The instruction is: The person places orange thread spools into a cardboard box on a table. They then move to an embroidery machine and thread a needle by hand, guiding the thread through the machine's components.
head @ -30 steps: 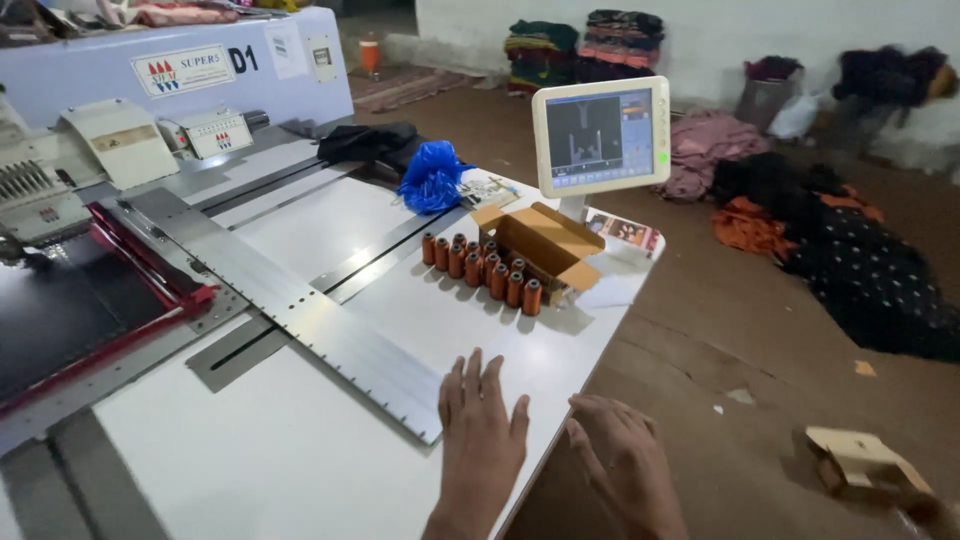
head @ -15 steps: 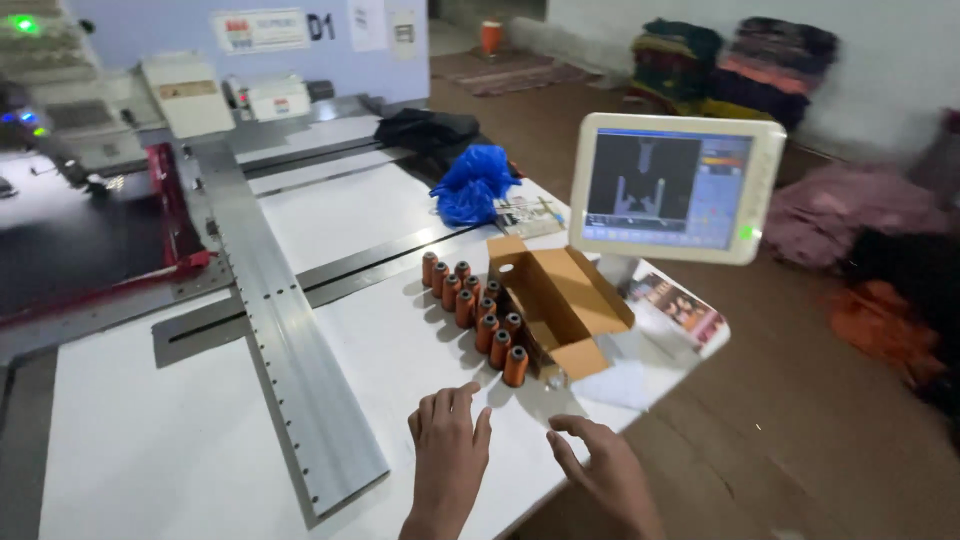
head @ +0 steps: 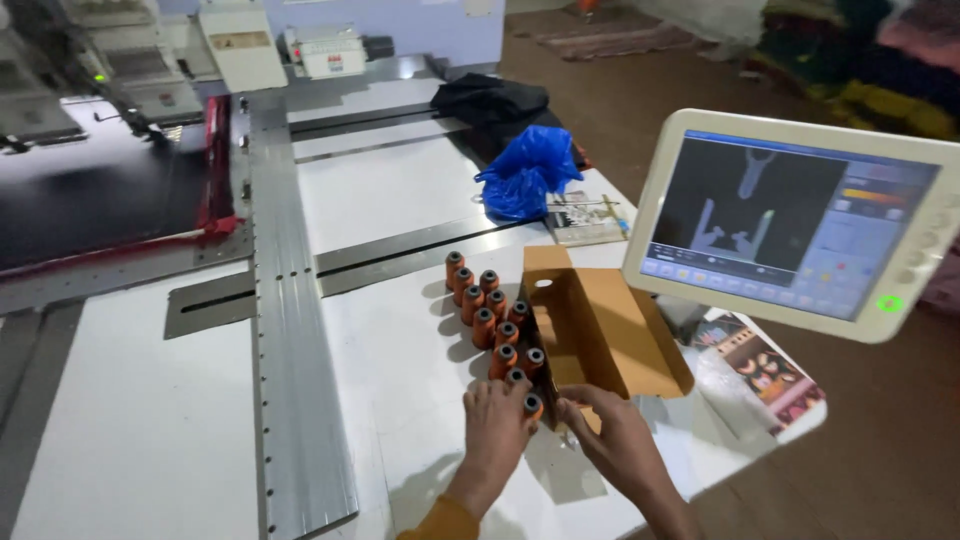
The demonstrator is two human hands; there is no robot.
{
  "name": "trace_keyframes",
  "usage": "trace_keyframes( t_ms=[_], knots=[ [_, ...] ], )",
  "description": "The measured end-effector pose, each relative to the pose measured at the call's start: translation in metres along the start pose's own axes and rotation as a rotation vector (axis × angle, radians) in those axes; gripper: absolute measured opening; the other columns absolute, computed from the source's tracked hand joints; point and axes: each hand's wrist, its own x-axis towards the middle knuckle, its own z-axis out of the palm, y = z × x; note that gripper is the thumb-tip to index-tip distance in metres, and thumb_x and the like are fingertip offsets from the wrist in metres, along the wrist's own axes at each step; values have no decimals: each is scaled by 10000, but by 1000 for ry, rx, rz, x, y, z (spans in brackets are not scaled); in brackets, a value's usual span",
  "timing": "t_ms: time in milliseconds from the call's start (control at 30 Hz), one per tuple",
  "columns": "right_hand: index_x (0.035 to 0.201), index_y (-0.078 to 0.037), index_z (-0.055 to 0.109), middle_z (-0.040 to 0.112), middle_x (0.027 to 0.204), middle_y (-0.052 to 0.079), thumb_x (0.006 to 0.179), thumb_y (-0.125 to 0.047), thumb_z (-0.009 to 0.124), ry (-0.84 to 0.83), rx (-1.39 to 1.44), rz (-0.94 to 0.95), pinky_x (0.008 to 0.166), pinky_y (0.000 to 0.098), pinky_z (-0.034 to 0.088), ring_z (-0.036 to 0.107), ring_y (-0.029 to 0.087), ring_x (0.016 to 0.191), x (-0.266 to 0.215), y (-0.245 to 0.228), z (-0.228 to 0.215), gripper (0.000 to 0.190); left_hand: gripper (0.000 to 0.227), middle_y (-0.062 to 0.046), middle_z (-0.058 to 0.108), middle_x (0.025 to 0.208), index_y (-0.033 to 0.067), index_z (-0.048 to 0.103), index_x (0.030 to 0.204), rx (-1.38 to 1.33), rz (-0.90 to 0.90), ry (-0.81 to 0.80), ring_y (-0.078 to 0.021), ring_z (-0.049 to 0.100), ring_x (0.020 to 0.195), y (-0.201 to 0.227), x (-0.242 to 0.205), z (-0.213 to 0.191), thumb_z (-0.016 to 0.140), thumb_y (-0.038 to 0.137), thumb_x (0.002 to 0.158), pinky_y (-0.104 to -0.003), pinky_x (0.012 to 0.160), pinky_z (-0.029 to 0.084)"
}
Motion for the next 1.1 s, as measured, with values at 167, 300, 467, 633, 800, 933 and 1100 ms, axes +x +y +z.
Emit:
trace_keyframes(
  t_ms=[167, 300, 467, 633, 800, 933, 1100],
  knots=[
    [1121, -181, 768, 829, 1099, -26, 967, -415, 559, -54, 41, -58, 804, 349, 576, 763, 176, 996, 32, 20, -6, 350, 371, -76, 587, 1127, 266, 552, 1294, 175, -66, -47, -325, 534, 1080, 9, 17, 37, 667, 322, 945, -485, 945, 365],
    [1152, -172, 764, 823, 1115, 0, 957, -448, 562, -143, 85, -105, 823, 344, 610, 783, 183, 992, 51, 42, -7, 394, 382, -102, 625, 1117, 247, 490, 1336, 96, -165, -93, -325, 533, 1082, 19, 19, 50, 597, 239, 969, -461, 926, 355],
    [1132, -129, 766, 832, 1102, 27, 957, -384, 580, -278, 242, -110, 855, 328, 677, 815, 178, 972, 58, 40, -32, 362, 315, -77, 655, 1160, 240, 539, 1333, -59, -346, -85, -283, 566, 1099, 34, 3, 23, 504, 265, 1021, -440, 963, 346],
    [1146, -189, 781, 846, 1060, -69, 955, -366, 602, -298, 187, -225, 527, 275, 467, 600, 90, 546, 65, 45, -61, 316, 436, -47, 708, 1094, 241, 549, 1321, -29, -490, -48, -278, 605, 1080, 57, -39, -42, 627, 491, 973, -491, 981, 366],
    [1349, -184, 657, 707, 1397, 10, 933, -234, 667, -537, 283, -398, 1002, 350, 536, 670, 185, 1286, 66, 22, -87, 418, 341, 73, 711, 1008, 270, 574, 1192, -330, -526, 187, -198, 581, 979, 85, -75, -114, 610, 426, 891, -353, 948, 333],
    [1426, -165, 568, 662, 1443, 29, 913, -403, 677, -621, 236, -462, 1014, 370, 523, 657, 208, 1295, 63, 5, -80, 576, 328, 49, 703, 985, 281, 599, 1182, -413, -427, 253, -196, 571, 830, 90, -77, -138, 609, 455, 904, -349, 928, 363],
    [1337, -181, 636, 789, 1227, -1, 839, -288, 761, -541, 327, -219, 838, 277, 661, 756, 107, 1030, 62, -12, -63, 524, 491, -42, 674, 1304, 232, 614, 1315, -688, -195, 228, -215, 603, 1192, 81, -67, -149, 598, 488, 897, -368, 980, 483]
  ],
)
